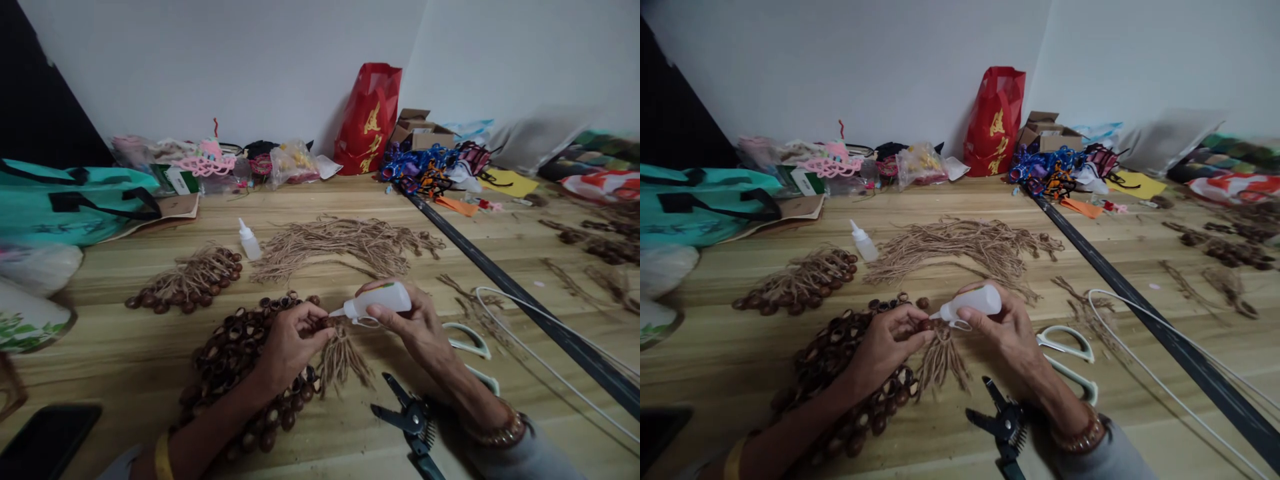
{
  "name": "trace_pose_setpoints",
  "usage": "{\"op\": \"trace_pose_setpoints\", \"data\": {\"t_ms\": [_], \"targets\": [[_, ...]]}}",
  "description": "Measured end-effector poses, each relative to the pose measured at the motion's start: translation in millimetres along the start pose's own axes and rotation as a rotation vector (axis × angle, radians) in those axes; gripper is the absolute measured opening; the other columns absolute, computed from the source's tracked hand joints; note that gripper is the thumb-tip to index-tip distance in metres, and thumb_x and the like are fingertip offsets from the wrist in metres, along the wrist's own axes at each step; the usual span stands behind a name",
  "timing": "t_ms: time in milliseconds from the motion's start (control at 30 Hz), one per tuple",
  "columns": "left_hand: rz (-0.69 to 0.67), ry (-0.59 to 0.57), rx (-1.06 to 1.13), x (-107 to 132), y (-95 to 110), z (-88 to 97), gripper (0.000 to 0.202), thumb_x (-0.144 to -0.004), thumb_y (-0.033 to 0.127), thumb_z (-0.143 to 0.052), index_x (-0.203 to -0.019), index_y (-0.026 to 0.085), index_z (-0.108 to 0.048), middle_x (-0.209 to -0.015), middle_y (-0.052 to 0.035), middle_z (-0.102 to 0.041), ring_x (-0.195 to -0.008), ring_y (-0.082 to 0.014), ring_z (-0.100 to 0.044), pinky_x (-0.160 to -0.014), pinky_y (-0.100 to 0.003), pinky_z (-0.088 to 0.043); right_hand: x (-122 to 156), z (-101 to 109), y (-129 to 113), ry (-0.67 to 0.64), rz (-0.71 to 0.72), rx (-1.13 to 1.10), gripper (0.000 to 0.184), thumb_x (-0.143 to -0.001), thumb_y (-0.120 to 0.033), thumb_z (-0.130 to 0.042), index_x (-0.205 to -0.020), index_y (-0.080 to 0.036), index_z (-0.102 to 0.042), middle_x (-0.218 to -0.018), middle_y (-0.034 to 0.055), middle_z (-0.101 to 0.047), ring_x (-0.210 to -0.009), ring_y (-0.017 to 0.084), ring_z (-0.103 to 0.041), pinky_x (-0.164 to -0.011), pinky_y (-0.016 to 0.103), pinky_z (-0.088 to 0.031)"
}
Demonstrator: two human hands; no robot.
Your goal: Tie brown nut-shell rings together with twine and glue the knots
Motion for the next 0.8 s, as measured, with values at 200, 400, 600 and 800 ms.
{"op": "trace_pose_setpoints", "data": {"t_ms": [200, 400, 600, 800], "targets": [[0.084, -0.038, 0.25, -3, -8, 0.0, 0.02, -0.065, 0.019, -0.073, -0.082, 0.014, -0.064, -0.075, -0.0019, -0.069, -0.072, -0.0138, -0.064, -0.069, -0.022, -0.049, -1, 0, 13, 0.002, -0.055, -0.074, 0.026, -0.076, -0.036, -0.073, -0.094, -0.019, -0.068, -0.084, 0.0029, -0.07, -0.074, 0.018, -0.064, -0.067, 0.025, -0.051], [0.11, -0.04, 0.323, -5, -9, 1.8, 0.019, -0.065, 0.018, -0.075, -0.08, 0.014, -0.066, -0.075, -0.0012, -0.069, -0.073, -0.013, -0.063, -0.071, -0.022, -0.047, -7, 10, 29, 0.061, -0.106, -0.161, 0.026, -0.073, -0.036, -0.075, -0.091, -0.018, -0.069, -0.082, 0.004, -0.071, -0.074, 0.019, -0.065, -0.068, 0.026, -0.052], [0.105, -0.036, 0.359, -5, -10, 2.2, 0.019, -0.063, 0.017, -0.076, -0.08, 0.016, -0.066, -0.075, -0.0002, -0.07, -0.074, -0.013, -0.063, -0.072, -0.022, -0.046, -5, 4, 32, 0.055, -0.151, -0.286, 0.028, -0.072, -0.037, -0.076, -0.092, -0.018, -0.068, -0.085, 0.0044, -0.07, -0.077, 0.019, -0.064, -0.072, 0.03, -0.052], [0.113, -0.015, 0.361, -6, -13, 3.8, 0.02, -0.063, 0.018, -0.077, -0.078, 0.016, -0.064, -0.074, -0.0003, -0.07, -0.073, -0.0133, -0.063, -0.071, -0.022, -0.047, -9, 19, 40, 0.146, -0.175, -0.325, 0.039, -0.067, -0.033, -0.08, -0.1, -0.02, -0.064, -0.082, 0.0024, -0.07, -0.07, 0.017, -0.064, -0.065, 0.027, -0.052]]}}
Point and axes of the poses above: each hand's wrist, its own x-axis away from the middle knuckle, its own z-axis out of the back of the hand, y = z × x, the point moved 9 cm from there along -x, towards the middle knuckle
